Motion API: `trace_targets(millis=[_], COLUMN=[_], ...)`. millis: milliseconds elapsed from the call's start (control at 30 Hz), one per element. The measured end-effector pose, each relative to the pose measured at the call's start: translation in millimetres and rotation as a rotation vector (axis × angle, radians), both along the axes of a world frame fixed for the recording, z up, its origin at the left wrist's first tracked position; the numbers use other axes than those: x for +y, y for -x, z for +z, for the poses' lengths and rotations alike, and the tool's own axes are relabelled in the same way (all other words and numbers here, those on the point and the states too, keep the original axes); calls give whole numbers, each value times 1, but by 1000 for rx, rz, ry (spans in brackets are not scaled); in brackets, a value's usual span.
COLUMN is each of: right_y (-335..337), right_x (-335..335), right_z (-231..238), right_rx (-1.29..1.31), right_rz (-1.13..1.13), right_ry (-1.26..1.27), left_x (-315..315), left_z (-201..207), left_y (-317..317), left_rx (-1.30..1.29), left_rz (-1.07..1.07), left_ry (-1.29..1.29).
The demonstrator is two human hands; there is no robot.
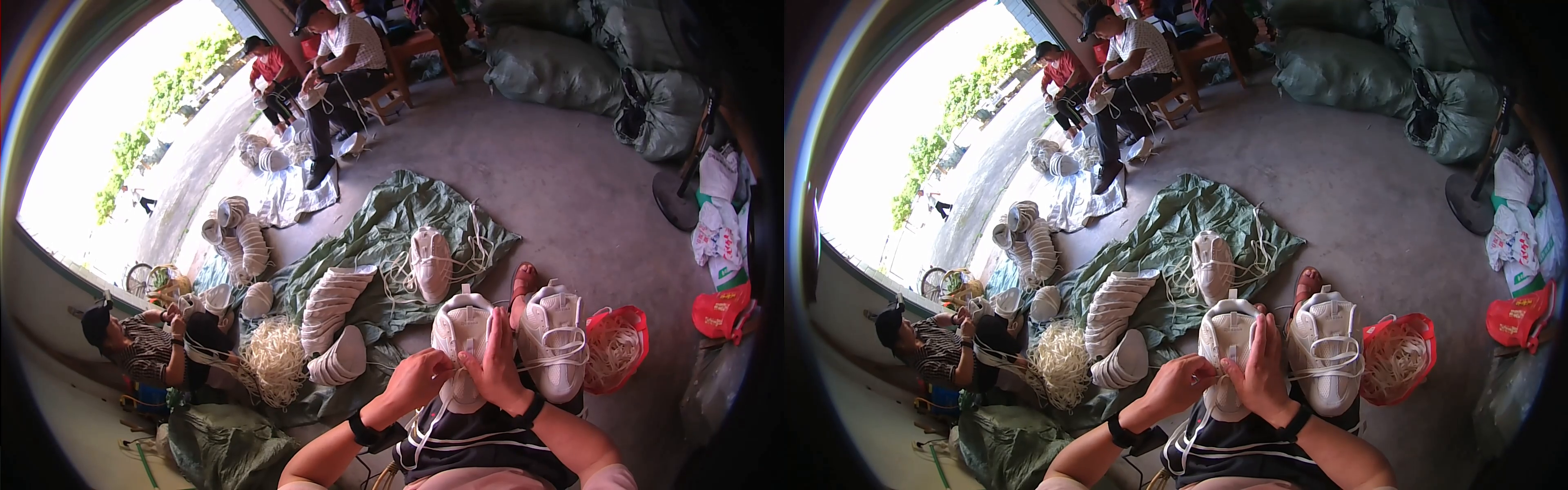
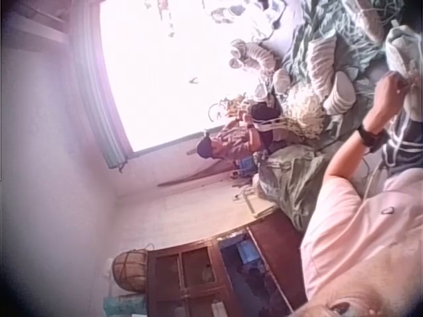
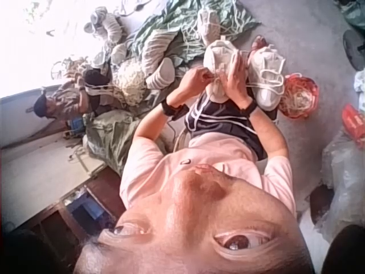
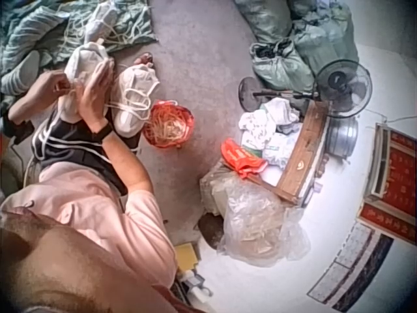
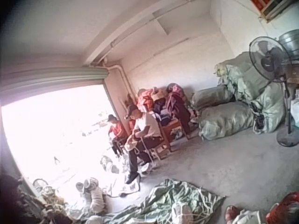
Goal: The recorder is threading laces through the eyelets of white shoe uppers in a shoe manufacturing setting.
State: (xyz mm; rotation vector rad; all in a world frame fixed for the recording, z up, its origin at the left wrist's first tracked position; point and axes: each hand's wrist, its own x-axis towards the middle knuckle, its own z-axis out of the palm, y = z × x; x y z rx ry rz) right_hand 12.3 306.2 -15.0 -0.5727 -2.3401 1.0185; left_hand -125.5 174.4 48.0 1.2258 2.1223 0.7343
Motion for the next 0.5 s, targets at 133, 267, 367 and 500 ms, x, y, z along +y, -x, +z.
trace_targets(millis=[133, 267, 367, 500], right_y=[-1, -3, -4, -4], right_x=[0, 0, 0, 0], right_z=[1, 2, 6, 3], right_rx=[3, 3, -1, -1], right_rz=[-1, 5, 2, 4], right_ry=[3, 15, 15, 15], left_x=[1, 0, 1, 1], left_z=[2, 2, 8, 6], left_y=[-1, -1, -2, -4], left_rx=[6, 20, 9, 9], left_rz=[-9, -18, -8, 5], left_ry=[12, -3, 4, 12])
